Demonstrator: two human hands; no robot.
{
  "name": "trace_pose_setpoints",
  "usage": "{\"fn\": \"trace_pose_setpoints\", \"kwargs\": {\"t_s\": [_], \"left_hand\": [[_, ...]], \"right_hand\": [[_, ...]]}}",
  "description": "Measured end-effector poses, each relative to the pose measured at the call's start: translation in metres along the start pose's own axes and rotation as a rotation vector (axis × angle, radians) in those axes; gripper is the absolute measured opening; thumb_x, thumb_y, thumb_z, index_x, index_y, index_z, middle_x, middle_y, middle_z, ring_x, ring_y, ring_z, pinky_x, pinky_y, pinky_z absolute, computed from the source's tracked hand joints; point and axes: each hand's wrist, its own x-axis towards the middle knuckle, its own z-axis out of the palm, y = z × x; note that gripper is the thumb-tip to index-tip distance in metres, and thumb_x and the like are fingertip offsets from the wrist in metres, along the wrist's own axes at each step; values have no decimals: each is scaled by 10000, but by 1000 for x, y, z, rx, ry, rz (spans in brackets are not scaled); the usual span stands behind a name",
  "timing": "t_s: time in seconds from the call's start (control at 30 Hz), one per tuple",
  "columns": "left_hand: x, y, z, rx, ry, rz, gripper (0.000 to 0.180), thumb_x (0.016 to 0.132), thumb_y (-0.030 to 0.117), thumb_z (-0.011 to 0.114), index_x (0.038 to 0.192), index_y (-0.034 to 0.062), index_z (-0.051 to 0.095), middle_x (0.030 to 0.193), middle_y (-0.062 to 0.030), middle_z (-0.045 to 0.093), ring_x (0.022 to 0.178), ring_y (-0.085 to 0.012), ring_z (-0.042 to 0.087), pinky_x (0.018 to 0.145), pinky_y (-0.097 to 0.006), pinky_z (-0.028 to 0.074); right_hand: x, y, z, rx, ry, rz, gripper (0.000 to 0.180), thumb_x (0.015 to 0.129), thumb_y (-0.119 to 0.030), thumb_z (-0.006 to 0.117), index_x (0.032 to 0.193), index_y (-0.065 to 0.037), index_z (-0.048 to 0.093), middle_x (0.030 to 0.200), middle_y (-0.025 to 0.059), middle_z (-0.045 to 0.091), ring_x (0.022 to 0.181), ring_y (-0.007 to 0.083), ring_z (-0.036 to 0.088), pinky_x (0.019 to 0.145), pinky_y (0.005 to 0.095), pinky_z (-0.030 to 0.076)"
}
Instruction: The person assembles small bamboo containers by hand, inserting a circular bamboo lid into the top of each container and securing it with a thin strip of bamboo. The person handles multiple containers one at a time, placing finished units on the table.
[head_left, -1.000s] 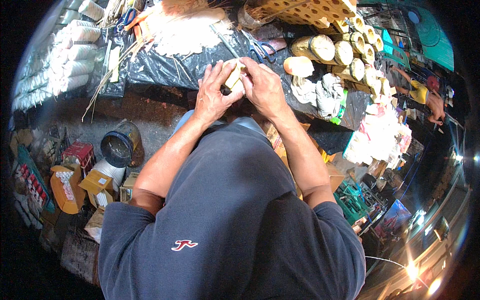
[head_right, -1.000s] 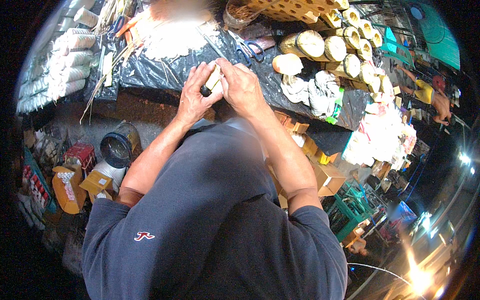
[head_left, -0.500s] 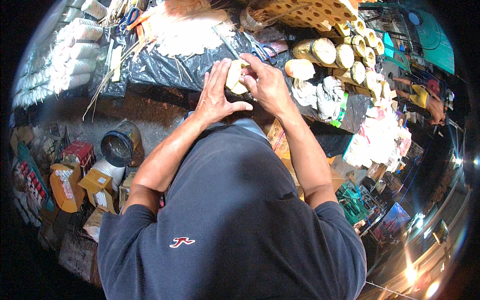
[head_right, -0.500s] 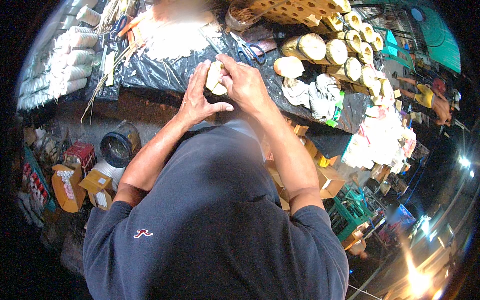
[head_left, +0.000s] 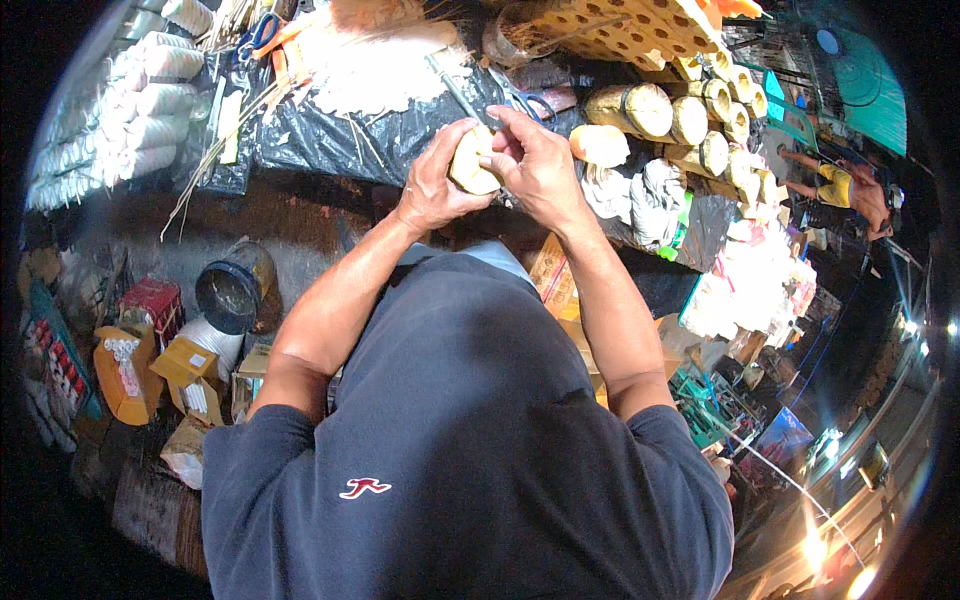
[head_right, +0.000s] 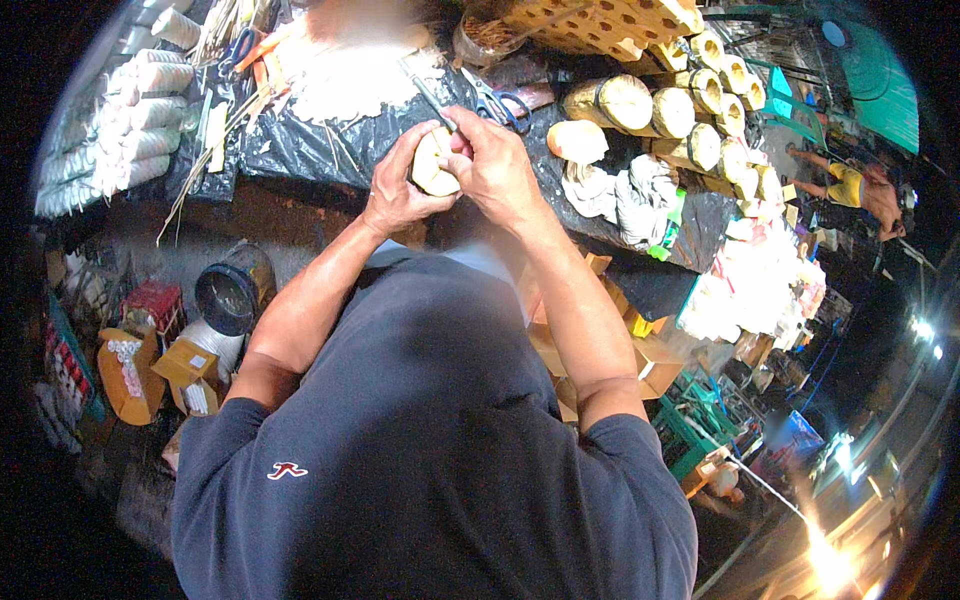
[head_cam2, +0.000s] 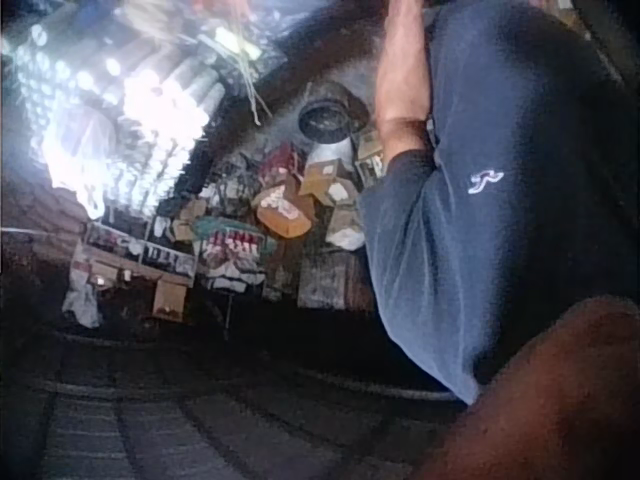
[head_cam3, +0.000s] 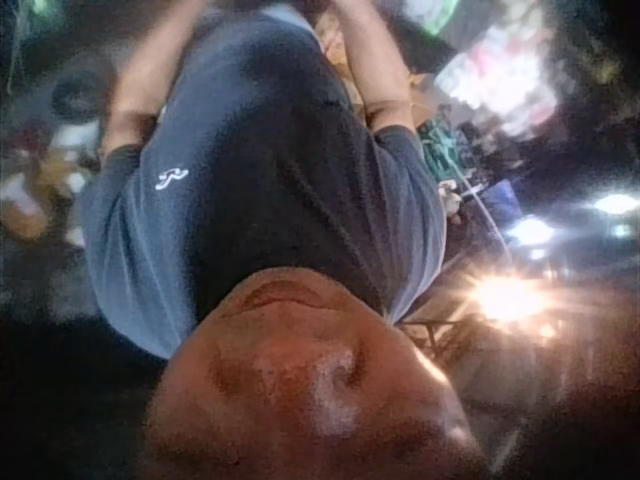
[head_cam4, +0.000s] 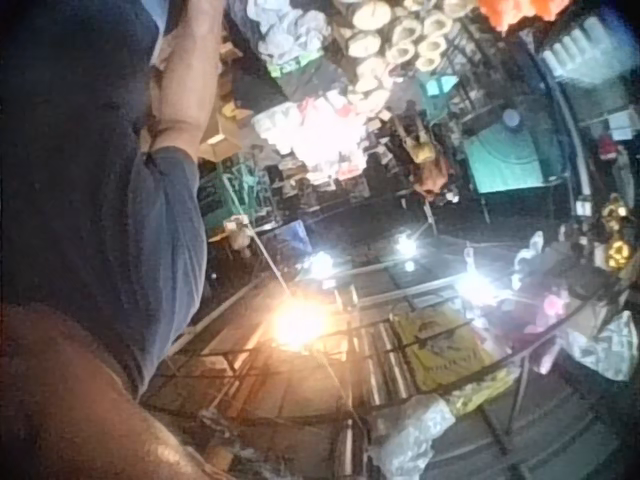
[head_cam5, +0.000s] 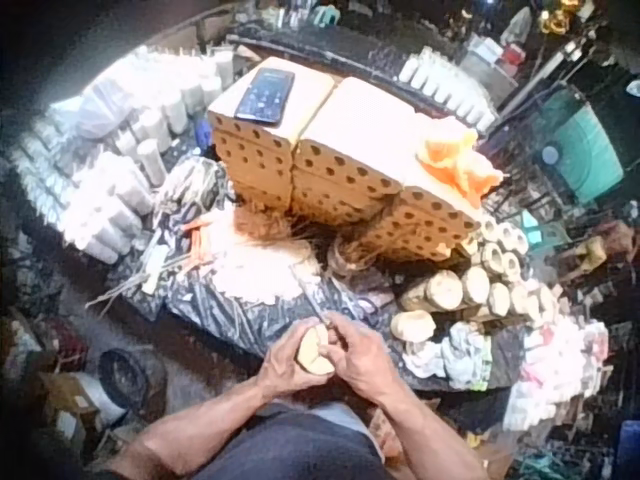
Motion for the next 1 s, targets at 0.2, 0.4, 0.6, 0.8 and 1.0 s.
{"fn": "trace_pose_setpoints", "kwargs": {"t_s": [0.2, 0.4, 0.6, 0.8, 1.0], "left_hand": [[-2, -26, 6, 42, -22, 74, 1099, 607, 271, 1027, 1508, 22, 448, 1458, -233, 567, 1347, -425, 580, 1154, -503, 475], [4, -20, -10, -2, -128, 66, 1114, 614, 336, 1024, 1525, 7, 474, 1477, -231, 573, 1371, -403, 578, 1184, -481, 453], [18, -4, -34, 136, -213, 287, 1017, 687, 308, 1004, 1545, 60, 519, 1540, -257, 545, 1408, -422, 572, 1164, -494, 491], [16, -23, -21, 190, -198, 360, 1010, 653, 345, 1035, 1513, 103, 564, 1534, -297, 536, 1348, -441, 622, 1084, -493, 566], [36, -27, -39, -59, -47, -216, 771, 743, 187, 976, 1411, -13, 647, 1355, -153, 709, 1212, -279, 704, 1073, -420, 554]], "right_hand": [[15, 10, 5, 206, -8, 283, 727, 758, -35, 925, 1423, -26, 630, 1026, 9, 631, 900, 99, 577, 816, 245, 521], [14, 31, 9, 438, -42, 387, 782, 719, -67, 931, 1428, -2, 608, 1028, 8, 683, 840, 91, 580, 786, 280, 546], [15, 43, 14, 674, -34, 471, 790, 733, -14, 950, 1440, -6, 598, 1049, 1, 669, 853, 64, 567, 780, 243, 543], [-23, 82, 31, 1123, 215, 504, 530, 921, -30, 822, 1404, -15, 605, 1125, 14, 702, 934, 68, 641, 805, 215, 550], [-83, 93, 71, 976, 426, 658, 312, 1000, -66, 746, 1297, -5, 671, 1109, 56, 740, 931, 115, 682, 803, 269, 569]]}}
